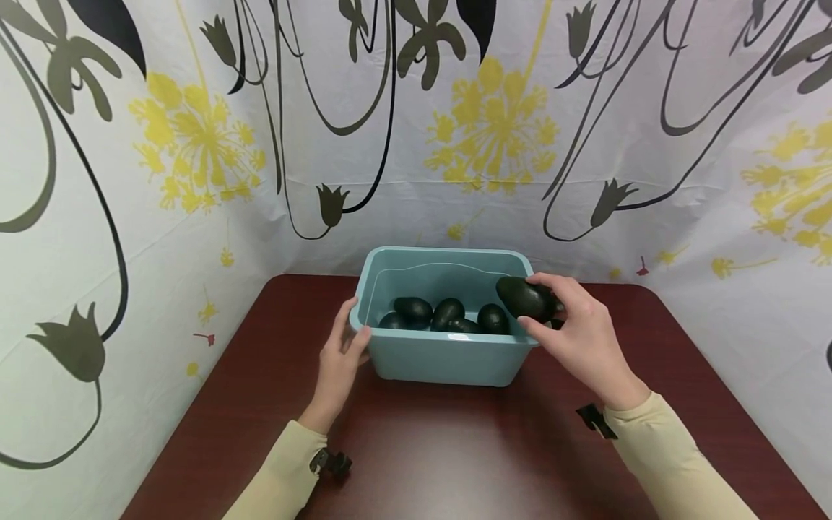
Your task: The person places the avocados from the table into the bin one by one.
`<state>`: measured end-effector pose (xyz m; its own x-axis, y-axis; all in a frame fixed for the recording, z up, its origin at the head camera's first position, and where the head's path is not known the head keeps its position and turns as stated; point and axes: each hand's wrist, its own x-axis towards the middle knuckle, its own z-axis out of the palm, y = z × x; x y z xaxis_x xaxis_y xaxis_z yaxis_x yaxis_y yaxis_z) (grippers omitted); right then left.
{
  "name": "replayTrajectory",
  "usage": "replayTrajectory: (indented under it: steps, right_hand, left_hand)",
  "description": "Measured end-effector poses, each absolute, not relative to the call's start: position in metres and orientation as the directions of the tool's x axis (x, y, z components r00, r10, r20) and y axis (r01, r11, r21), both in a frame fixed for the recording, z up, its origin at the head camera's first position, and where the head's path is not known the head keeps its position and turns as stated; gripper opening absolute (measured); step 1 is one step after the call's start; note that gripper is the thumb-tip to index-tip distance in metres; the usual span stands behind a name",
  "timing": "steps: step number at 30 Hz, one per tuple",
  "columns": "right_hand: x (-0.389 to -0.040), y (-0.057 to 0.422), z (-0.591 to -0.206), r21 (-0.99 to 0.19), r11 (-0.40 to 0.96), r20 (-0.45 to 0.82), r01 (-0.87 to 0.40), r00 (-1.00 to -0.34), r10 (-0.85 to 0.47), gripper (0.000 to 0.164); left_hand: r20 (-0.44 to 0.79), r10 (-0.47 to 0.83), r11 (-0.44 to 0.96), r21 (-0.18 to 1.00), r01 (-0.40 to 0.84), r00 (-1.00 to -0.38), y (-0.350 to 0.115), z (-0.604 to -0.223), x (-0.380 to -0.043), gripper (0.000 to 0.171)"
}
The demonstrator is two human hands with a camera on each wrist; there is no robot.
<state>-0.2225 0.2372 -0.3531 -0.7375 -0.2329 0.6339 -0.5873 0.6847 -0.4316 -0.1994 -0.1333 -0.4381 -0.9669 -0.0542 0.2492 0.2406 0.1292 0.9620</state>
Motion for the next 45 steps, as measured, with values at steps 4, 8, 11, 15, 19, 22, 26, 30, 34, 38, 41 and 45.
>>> replayTrajectory:
  steps: [4, 8, 11, 15, 19, 22, 26, 30, 34, 38, 41, 45]
  right_hand:
    - [-0.222, 0.236, -0.353, -0.428, 0.689, 0.629, -0.585, -0.74, -0.237, 0.063]
    - [-0.223, 0.235, -0.353, -0.426, 0.694, 0.621, -0.581, -0.745, -0.242, 0.063]
    - [-0.223, 0.235, -0.353, -0.422, 0.69, 0.616, -0.588, -0.744, -0.257, 0.061]
    - [-0.224, 0.239, -0.351, -0.412, 0.692, 0.638, -0.593, -0.73, -0.246, 0.054]
    - [-0.226, 0.25, -0.346, -0.426, 0.699, 0.669, -0.574, -0.721, -0.184, 0.049]
    - [-0.23, 0.259, -0.343, -0.452, 0.701, 0.673, -0.551, -0.727, -0.138, 0.046]
    - [-0.237, 0.273, -0.342, -0.492, 0.71, 0.656, -0.504, -0.75, -0.078, 0.043]
    - [-0.246, 0.285, -0.343, -0.526, 0.724, 0.62, -0.447, -0.784, -0.034, 0.039]
    - [-0.256, 0.295, -0.349, -0.547, 0.74, 0.563, -0.391, -0.826, -0.02, 0.041]
    - [-0.266, 0.304, -0.359, -0.569, 0.75, 0.495, -0.336, -0.869, -0.014, 0.045]
    - [-0.275, 0.311, -0.369, -0.576, 0.763, 0.437, -0.294, -0.899, -0.016, 0.048]
    - [-0.288, 0.319, -0.381, -0.56, 0.791, 0.364, -0.248, -0.931, -0.034, 0.052]
  left_hand:
    - [0.246, -0.055, 0.119, 0.964, 0.238, -0.968, -0.134, -0.438, -0.2, 0.064]
    - [0.25, -0.058, 0.124, 0.963, 0.241, -0.967, -0.134, -0.438, -0.2, 0.063]
    - [0.248, -0.058, 0.126, 0.963, 0.24, -0.967, -0.134, -0.438, -0.2, 0.063]
    - [0.238, -0.058, 0.12, 0.966, 0.23, -0.97, -0.134, -0.437, -0.199, 0.063]
    - [0.231, -0.054, 0.115, 0.968, 0.224, -0.971, -0.134, -0.437, -0.2, 0.063]
    - [0.233, -0.051, 0.111, 0.968, 0.226, -0.971, -0.134, -0.437, -0.2, 0.064]
    - [0.24, -0.051, 0.115, 0.966, 0.233, -0.969, -0.134, -0.438, -0.201, 0.064]
    - [0.247, -0.052, 0.117, 0.964, 0.239, -0.968, -0.134, -0.439, -0.201, 0.063]
    - [0.25, -0.053, 0.118, 0.963, 0.242, -0.967, -0.135, -0.44, -0.201, 0.063]
    - [0.241, -0.058, 0.123, 0.965, 0.233, -0.969, -0.134, -0.438, -0.201, 0.063]
    - [0.232, -0.058, 0.122, 0.967, 0.223, -0.971, -0.134, -0.439, -0.202, 0.063]
    - [0.244, -0.059, 0.112, 0.965, 0.236, -0.968, -0.136, -0.452, -0.209, 0.063]
